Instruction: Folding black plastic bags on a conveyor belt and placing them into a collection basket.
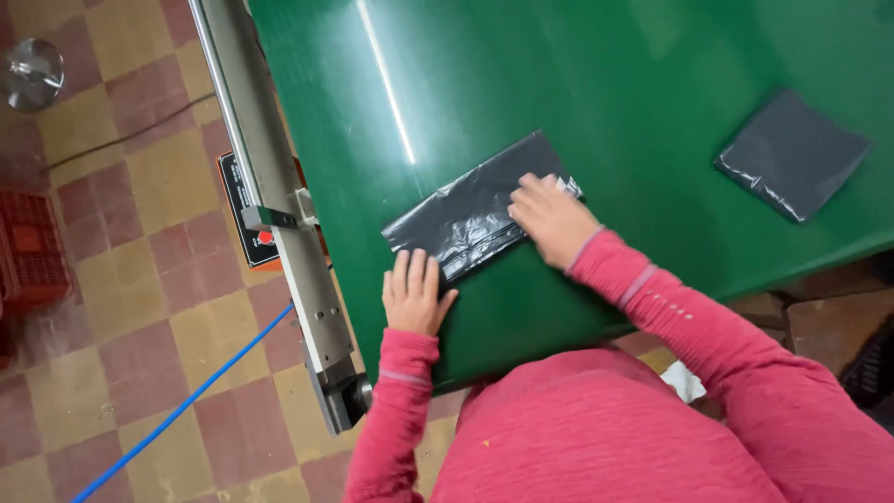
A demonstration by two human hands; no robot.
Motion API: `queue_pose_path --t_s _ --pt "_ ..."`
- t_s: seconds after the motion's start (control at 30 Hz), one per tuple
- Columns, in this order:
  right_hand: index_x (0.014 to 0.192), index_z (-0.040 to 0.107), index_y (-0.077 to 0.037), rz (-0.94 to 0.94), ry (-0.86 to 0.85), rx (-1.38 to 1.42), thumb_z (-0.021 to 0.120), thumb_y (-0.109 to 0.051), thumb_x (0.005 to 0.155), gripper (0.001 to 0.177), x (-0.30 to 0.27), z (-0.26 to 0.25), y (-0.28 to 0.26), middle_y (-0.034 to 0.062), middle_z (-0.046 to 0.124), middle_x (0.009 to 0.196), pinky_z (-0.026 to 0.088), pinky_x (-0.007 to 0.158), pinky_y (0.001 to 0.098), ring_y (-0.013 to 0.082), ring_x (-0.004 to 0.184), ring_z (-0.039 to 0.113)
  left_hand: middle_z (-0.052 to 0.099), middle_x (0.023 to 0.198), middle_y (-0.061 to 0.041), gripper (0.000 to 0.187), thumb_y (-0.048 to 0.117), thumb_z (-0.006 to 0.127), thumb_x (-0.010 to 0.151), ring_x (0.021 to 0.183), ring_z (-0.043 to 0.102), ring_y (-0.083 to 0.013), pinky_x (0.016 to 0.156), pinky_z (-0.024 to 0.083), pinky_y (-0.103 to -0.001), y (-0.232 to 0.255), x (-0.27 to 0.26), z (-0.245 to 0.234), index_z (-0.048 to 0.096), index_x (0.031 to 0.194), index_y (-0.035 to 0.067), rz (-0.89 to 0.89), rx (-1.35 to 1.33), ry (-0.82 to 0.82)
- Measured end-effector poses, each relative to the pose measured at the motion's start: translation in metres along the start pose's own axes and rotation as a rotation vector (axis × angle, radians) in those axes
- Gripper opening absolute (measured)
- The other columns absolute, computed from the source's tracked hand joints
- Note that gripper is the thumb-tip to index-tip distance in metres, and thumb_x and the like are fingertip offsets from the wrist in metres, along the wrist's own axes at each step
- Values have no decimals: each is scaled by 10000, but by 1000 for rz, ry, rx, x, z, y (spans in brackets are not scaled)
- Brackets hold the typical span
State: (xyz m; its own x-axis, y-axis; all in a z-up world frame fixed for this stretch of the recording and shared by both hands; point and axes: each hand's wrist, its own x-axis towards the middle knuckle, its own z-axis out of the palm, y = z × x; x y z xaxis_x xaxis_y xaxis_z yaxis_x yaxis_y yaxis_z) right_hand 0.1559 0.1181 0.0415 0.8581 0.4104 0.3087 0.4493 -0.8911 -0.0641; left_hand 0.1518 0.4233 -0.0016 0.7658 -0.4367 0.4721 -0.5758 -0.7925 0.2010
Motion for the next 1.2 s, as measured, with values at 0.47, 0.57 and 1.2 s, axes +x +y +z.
queue_pose_path --t_s 0.47,0.57,1.2 --pt "1103 668 -10 809 21 980 679 -126 1107 117 -146 206 -33 157 695 959 612 895 442 312 892 629 743 1007 -134 814 688 283 1000 931 686 -242 885 527 -404 -59 90 185 736 1095 18 -857 -1462 -1163" --pt "1272 663 -128 1180 332 1690 528 -174 1062 254 -106 168 -12 40 722 1165 523 743 320 140 887 668 743 1075 -203 647 591 455 1024 1038 687 -330 934 516 -426 -47 99 186 742 1127 21 -368 -768 -692" --pt "1498 429 -27 1170 1086 551 645 -77 1056 495 -216 -30 150 161 632 1331 499 1082 380 243 1219 623 609 1008 -191 112 91 622 1000 937 634 -421 832 534 -445 320 215 143 567 1080 35 140 -1001 -167"
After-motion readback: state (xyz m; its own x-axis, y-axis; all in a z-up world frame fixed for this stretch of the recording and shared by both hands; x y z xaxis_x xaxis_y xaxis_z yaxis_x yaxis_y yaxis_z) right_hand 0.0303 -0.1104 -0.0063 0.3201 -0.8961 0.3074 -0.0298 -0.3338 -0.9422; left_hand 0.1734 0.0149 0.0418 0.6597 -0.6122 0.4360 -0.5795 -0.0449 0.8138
